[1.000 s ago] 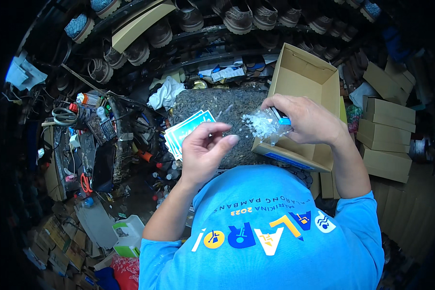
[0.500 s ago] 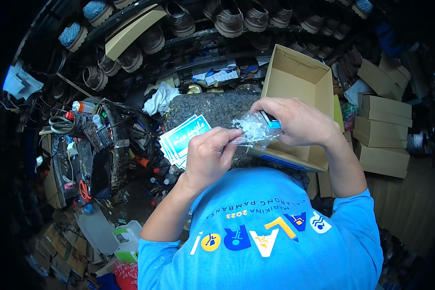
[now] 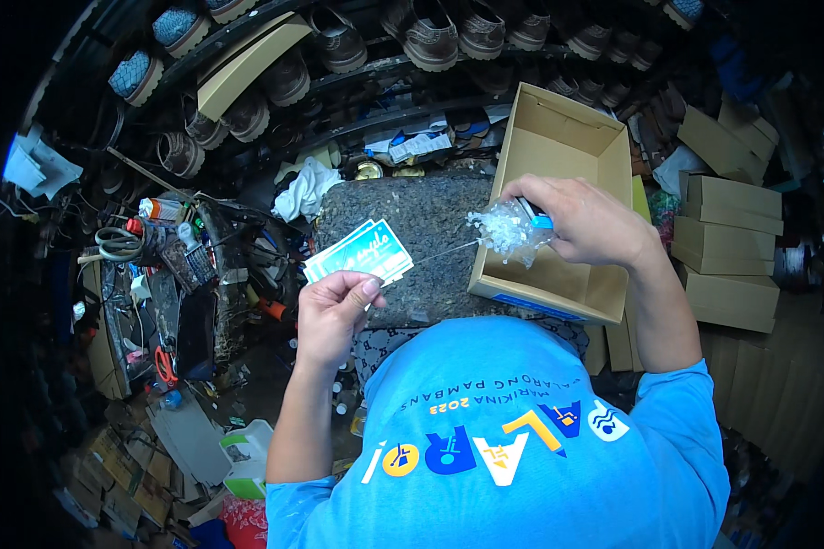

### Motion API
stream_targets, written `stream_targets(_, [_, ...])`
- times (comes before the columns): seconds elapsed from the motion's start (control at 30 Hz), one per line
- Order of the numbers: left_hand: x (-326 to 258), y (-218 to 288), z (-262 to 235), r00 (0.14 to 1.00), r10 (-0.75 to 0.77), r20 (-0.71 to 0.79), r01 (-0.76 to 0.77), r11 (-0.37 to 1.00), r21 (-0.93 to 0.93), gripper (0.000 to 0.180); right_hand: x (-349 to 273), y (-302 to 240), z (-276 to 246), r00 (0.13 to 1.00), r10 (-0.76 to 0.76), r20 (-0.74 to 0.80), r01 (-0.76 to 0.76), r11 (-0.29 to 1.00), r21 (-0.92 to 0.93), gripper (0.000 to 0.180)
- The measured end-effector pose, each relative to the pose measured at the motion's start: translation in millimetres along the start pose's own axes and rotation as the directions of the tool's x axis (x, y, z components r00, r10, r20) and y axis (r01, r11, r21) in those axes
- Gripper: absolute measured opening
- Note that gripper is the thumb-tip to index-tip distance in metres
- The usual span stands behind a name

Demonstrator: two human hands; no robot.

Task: Stamping brand cards with an ink stamp and applying a brand sticker label to a shoebox.

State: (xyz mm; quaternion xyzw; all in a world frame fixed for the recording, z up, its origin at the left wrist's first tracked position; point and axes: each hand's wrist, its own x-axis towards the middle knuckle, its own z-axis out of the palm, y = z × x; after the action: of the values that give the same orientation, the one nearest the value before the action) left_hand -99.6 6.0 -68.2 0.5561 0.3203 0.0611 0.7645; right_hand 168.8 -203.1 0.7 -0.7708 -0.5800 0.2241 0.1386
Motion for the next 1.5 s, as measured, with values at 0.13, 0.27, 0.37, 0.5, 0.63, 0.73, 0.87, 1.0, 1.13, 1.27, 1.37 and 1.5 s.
stream_targets(0.13, [-9.4,-10.6,-8.4,0.992,0.007,-0.124,-0.01,1.0,-0.024,0.013,3.0,4.3,-6.0,0.996,-0.059,-0.071,0.058,0.998,-0.008,0.045])
stream_targets(0.27, [-9.9,-14.9,-18.3,0.995,-0.05,-0.089,0.027,0.969,-0.245,0.014,5.2,14.5,-16.3,0.986,-0.023,-0.167,0.029,0.999,0.031,0.046])
stream_targets(0.37, [-9.8,-16.3,-6.8,0.998,-0.057,-0.003,0.05,0.889,-0.455,0.015,10.9,4.4,-15.4,0.98,-0.081,-0.179,0.109,0.982,0.152,0.049])
stream_targets(0.5, [8.0,-15.6,9.3,0.999,-0.036,-0.012,0.015,0.669,-0.743,0.017,11.6,-5.4,-13.6,0.972,-0.227,-0.063,0.229,0.851,0.473,0.056])
stream_targets(0.63, [21.5,-0.4,36.0,1.0,-0.021,0.003,0.015,0.579,-0.815,0.016,19.2,-21.4,-8.0,0.864,-0.496,0.089,0.384,0.762,0.521,0.076])
stream_targets(0.73, [23.2,17.2,48.4,0.999,0.014,0.029,0.014,0.63,-0.777,0.015,26.1,-25.9,-0.5,0.819,-0.573,0.01,0.482,0.698,0.529,0.094])
stream_targets(0.87, [20.8,13.1,60.9,1.0,-0.017,0.004,0.016,0.786,-0.618,0.015,39.6,-33.6,7.0,0.782,-0.622,-0.041,0.523,0.62,0.584,0.101])
stream_targets(1.0, [17.3,11.9,68.9,0.997,-0.021,0.072,0.061,0.782,-0.62,0.019,44.6,-32.8,12.0,0.779,-0.622,-0.077,0.542,0.606,0.582,0.104])
stream_targets(1.13, [17.5,14.7,64.2,0.996,-0.066,0.062,0.088,0.848,-0.522,0.027,44.3,-24.0,16.2,0.757,-0.639,-0.137,0.581,0.561,0.59,0.103])
stream_targets(1.27, [29.9,23.1,41.7,0.984,0.157,0.08,-0.085,0.821,-0.565,0.038,41.7,-23.0,12.4,0.789,-0.611,-0.072,0.51,0.583,0.633,0.101])
stream_targets(1.37, [34.3,47.8,44.6,0.932,0.311,0.187,-0.21,0.883,-0.421,0.051,36.9,-29.9,9.3,0.795,-0.607,-0.011,0.452,0.58,0.678,0.095])
stream_targets(1.5, [47.4,66.0,57.1,0.873,0.39,0.293,-0.396,0.917,-0.042,0.036,38.2,-30.8,1.2,0.812,-0.583,0.023,0.402,0.589,0.701,0.081])
